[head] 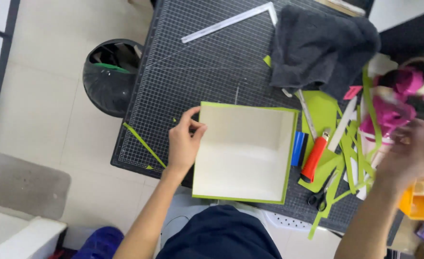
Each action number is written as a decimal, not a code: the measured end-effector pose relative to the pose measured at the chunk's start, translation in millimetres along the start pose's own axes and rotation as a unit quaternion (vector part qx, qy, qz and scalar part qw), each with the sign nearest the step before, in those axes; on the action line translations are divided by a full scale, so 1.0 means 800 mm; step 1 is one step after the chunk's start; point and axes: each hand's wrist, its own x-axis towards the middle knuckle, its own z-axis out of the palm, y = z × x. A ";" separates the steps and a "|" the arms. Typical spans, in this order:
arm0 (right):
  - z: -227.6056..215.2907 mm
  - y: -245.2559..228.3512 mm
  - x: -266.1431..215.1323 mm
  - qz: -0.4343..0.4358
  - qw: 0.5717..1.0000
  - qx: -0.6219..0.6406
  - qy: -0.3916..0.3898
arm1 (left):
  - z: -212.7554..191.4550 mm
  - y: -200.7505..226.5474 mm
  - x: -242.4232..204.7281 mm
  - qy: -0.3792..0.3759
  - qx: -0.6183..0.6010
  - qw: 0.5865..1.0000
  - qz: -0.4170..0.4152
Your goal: Applying green adhesive strips to the edges of a white box and smoothing them with a squeegee and scissors.
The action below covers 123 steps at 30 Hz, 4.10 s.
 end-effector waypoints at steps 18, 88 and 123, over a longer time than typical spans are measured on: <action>0.294 -0.110 -0.261 -0.091 0.760 -0.083 -0.638 | 0.016 -0.018 -0.033 -0.004 -0.086 0.996 0.007; -0.135 -0.018 -0.143 -0.298 0.902 -0.295 0.102 | 0.023 0.218 -0.082 -0.241 -0.444 0.781 -0.368; 0.134 -0.287 -0.384 -0.103 0.868 -0.219 -0.434 | -0.055 0.188 -0.079 -0.173 -0.400 0.873 -0.217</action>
